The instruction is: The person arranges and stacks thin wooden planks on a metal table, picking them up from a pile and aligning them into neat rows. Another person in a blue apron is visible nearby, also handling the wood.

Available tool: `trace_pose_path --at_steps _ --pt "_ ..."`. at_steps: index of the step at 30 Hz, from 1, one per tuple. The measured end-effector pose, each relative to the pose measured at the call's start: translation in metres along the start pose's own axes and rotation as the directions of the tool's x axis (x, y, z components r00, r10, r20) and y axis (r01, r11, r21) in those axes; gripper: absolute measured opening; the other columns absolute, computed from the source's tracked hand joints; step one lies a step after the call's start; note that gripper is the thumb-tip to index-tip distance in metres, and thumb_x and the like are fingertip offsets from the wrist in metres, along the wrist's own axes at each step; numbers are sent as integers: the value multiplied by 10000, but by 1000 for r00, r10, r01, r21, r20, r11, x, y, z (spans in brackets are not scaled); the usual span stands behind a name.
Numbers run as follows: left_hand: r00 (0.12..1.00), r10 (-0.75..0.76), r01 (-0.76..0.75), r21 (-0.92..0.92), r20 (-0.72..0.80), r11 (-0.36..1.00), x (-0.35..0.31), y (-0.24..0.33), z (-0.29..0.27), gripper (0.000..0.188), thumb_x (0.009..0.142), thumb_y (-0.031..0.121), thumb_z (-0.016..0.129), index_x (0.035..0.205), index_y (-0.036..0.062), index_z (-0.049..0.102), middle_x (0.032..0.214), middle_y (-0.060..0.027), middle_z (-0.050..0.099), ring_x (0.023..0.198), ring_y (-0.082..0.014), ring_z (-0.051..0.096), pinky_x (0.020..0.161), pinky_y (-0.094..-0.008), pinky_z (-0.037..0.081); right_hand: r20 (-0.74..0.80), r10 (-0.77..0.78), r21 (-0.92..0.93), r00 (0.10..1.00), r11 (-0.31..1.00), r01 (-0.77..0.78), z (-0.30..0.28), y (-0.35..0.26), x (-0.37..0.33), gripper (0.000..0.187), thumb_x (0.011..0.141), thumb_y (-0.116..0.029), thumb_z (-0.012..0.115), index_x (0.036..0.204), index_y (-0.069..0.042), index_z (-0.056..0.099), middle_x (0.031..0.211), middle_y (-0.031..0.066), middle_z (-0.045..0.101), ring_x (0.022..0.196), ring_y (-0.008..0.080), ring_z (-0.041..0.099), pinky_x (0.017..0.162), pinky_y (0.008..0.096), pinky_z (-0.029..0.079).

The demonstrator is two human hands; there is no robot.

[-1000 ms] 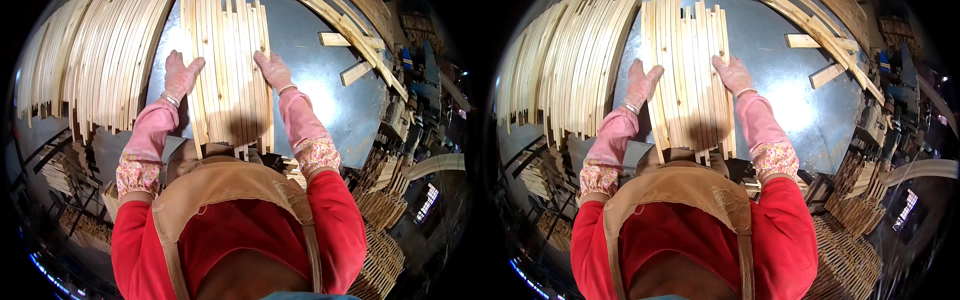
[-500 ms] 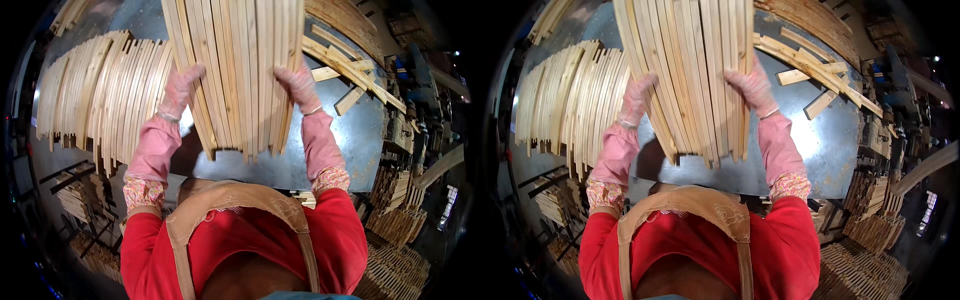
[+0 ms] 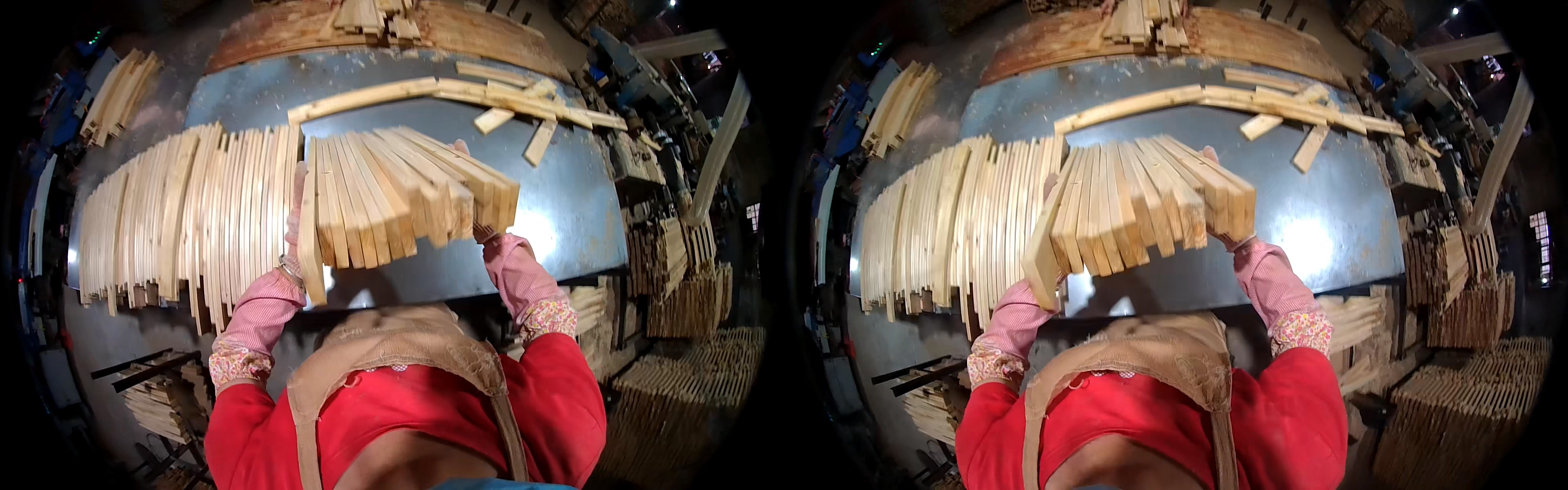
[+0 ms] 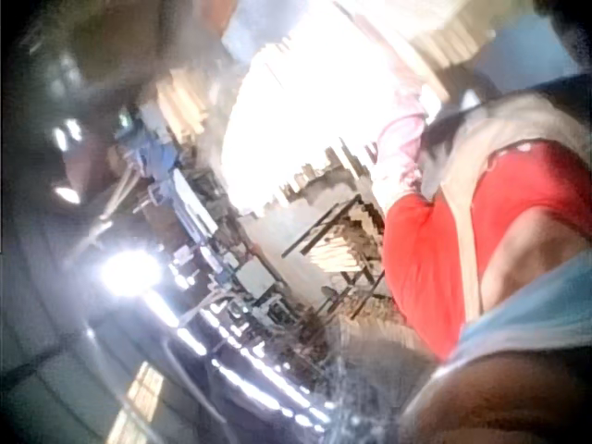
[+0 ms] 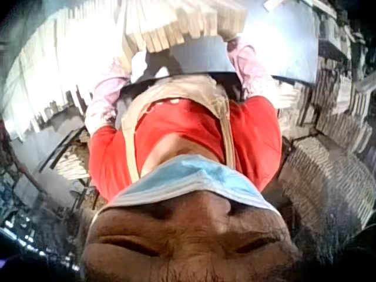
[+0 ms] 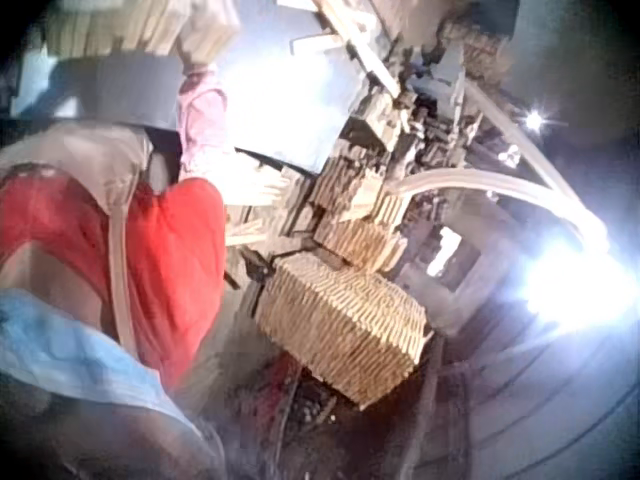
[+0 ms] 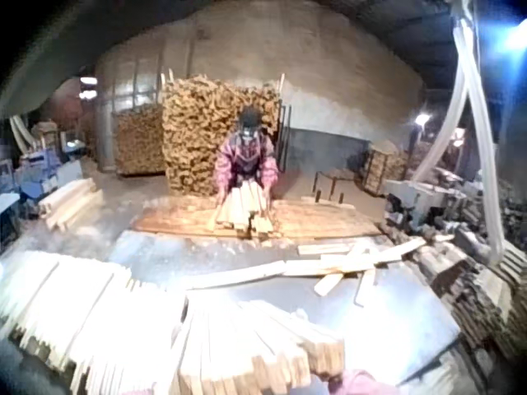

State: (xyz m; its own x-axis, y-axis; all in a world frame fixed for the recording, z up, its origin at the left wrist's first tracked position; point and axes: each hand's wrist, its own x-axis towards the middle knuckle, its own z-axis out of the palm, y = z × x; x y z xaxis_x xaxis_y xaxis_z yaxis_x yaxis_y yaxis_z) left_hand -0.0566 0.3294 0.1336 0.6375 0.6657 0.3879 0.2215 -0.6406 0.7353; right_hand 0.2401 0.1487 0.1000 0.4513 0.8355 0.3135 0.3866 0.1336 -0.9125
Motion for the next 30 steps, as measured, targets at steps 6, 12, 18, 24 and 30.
trace_pose_path --at_steps 6,12,18,24,30 --pt "999 26 -39 289 47 956 -74 -64 38 550 953 190 697 1451 8 553 1304 -210 704 1363 -381 574 1143 -479 439 -28 537 694 843 618 -370 36 20 -65 516 1137 -425 539 1514 -77 593 1365 104 726 1285 268 683 1064 429 556" --pt "781 -269 -307 721 564 621 -112 -104 25 440 935 159 622 1348 10 588 1258 -254 714 1247 -362 651 1024 -422 495 169 622 -176 765 783 -597 21 114 -112 644 1097 -485 560 1568 -48 509 1396 168 695 1265 267 678 1052 409 538" --pt "665 -665 318 677 340 664 -127 -39 32 517 947 234 651 1400 18 526 1162 -291 696 1071 -437 703 935 -499 547 112 712 -13 693 698 -716 35 133 -97 818 1014 -559 640 1586 3 480 1449 288 639 1325 372 645 1095 405 503" --pt "619 -778 743 240 106 624 -163 -70 72 674 1030 309 584 1628 53 409 1491 -267 611 1348 -425 608 1151 -440 457 311 800 -484 514 598 -638 18 105 -41 861 956 -594 703 1433 111 571 1304 305 706 1247 317 687 1081 409 505" --pt "568 -820 805 159 73 572 -162 -82 83 637 1059 383 556 1597 56 460 1450 -245 648 1325 -433 617 1123 -470 464 118 694 -145 710 719 -679 5 168 -80 658 970 -316 666 1483 75 540 1306 232 686 1175 283 701 983 340 585"
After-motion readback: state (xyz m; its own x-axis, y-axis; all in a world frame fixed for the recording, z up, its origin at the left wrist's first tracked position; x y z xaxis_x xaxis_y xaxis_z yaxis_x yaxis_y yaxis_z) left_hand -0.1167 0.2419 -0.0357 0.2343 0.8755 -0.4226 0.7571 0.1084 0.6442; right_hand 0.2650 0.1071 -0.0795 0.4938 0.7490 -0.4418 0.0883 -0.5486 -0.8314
